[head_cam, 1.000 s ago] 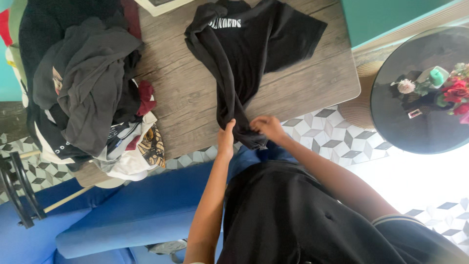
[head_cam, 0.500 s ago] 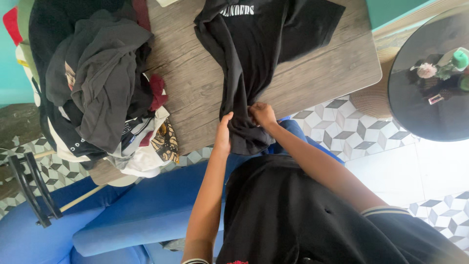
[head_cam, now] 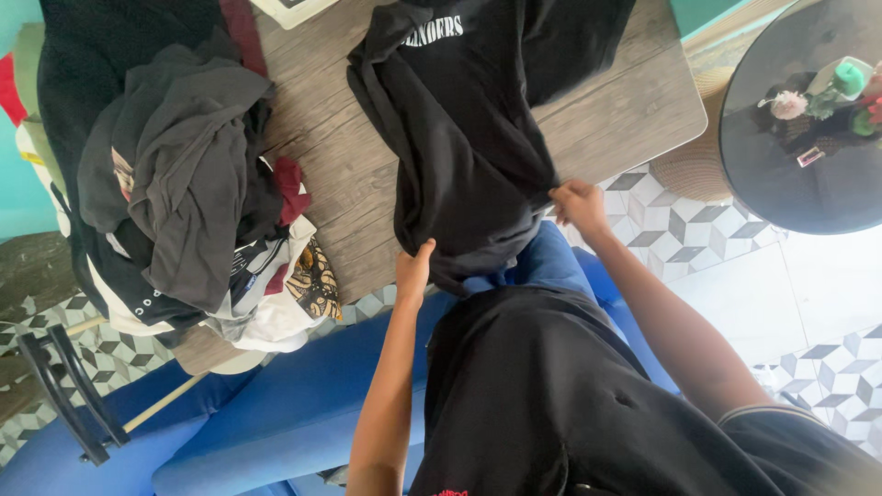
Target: The person unfolds a black t-shirt on a table, smoothes the fabric by hand, and then folds the t-shirt into a rectangle.
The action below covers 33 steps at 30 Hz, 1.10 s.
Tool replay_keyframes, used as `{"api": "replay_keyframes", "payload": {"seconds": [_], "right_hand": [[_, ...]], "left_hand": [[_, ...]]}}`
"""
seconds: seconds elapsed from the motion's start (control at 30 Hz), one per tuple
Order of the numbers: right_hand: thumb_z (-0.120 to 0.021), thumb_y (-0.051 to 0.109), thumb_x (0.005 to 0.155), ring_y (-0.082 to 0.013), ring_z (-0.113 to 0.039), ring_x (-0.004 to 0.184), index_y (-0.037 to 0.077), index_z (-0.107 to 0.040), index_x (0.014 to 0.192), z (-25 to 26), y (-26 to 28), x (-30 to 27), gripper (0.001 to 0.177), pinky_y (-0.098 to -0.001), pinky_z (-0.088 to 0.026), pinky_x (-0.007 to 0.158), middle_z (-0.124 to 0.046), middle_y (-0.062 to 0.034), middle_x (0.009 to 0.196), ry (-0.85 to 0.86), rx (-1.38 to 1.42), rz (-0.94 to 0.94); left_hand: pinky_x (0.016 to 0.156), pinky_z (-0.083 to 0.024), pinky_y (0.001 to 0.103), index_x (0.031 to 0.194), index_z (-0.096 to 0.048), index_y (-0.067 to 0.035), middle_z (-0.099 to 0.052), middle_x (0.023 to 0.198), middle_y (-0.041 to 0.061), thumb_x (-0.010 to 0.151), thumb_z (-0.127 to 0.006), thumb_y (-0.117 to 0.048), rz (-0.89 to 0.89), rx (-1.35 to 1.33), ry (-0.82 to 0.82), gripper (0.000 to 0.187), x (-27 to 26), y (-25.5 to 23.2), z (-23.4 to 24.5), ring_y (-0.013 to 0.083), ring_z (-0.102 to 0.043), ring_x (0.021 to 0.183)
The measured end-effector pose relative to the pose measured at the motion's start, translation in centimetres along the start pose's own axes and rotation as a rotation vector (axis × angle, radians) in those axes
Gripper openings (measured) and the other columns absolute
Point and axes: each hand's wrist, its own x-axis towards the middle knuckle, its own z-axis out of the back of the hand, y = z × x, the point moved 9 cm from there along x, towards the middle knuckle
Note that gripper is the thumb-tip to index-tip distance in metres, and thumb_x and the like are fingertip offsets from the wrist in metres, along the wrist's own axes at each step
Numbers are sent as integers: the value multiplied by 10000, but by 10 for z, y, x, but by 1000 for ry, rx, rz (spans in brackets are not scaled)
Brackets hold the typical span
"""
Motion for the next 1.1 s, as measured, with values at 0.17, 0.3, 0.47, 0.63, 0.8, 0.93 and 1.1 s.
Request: {"api": "replay_keyframes", "payload": {"seconds": [0.17, 0.3, 0.47, 0.63, 0.8, 0.93, 1.1], "right_hand": [[-704, 197, 909, -152, -630, 546, -6, -695, 906, 33, 33, -10, 203, -302, -488, 501, -678, -77, 705, -159, -112, 55], [-724, 201, 878, -200, -698, 681, 29, -714, 1052, 38, 62, -23, 245, -345, -535, 660, -734, -125, 776, -276, -304, 215], [-728, 183, 856, -247, -741, 799, 44, -737, 1056, 33, 65, -16, 244, -373, -562, 761, -759, -141, 837, -324, -358, 345], [-707, 160, 867, -244, -742, 814, 51, -728, 1077, 34, 57, -8, 238, -367, -564, 764, -759, -117, 859, -306, -361, 312], [-682, 135, 854, -282, -730, 864, 56, -711, 1132, 42, 87, -9, 290, -383, -567, 798, -742, -128, 985, -329, -421, 427], [-694, 173, 881, -365, -660, 1071, 68, -674, 1262, 42, 134, -5, 396, -439, -531, 916, -650, -175, 1251, -358, -538, 531], [-674, 297, 930, -397, -496, 1351, 58, -539, 1427, 32, 178, 32, 568, -463, -424, 1103, -506, -212, 1491, -270, -655, 568]], "left_hand": [[943, -496, 419, 1252, -659, 31, -725, 1177, 195, 878, -669, -345, -176, -7, 34, 530, -11, -10, -2, 336, -674, 1113], [1069, -422, 483, 1429, -466, 43, -546, 1404, 283, 892, -725, -367, -389, 302, -152, 724, -16, -40, 8, 434, -513, 1308], [1135, -381, 499, 1491, -365, 46, -426, 1483, 303, 872, -720, -221, -644, 310, -309, 762, -46, -113, 4, 457, -414, 1383], [1161, -364, 495, 1459, -408, 63, -454, 1462, 306, 884, -719, -139, -924, 436, -258, 684, -69, -187, -41, 454, -428, 1388], [1165, -347, 500, 1455, -427, 42, -434, 1489, 304, 895, -704, -154, -999, 529, -191, 654, -53, -231, -98, 450, -411, 1404], [1215, -278, 529, 1496, -395, 40, -384, 1552, 284, 910, -675, -194, -1011, 693, -234, 690, -23, -253, -128, 447, -330, 1477], [1222, -204, 566, 1516, -379, 32, -331, 1588, 287, 950, -627, -243, -940, 788, -272, 676, 24, -285, -137, 443, -245, 1507]]}}
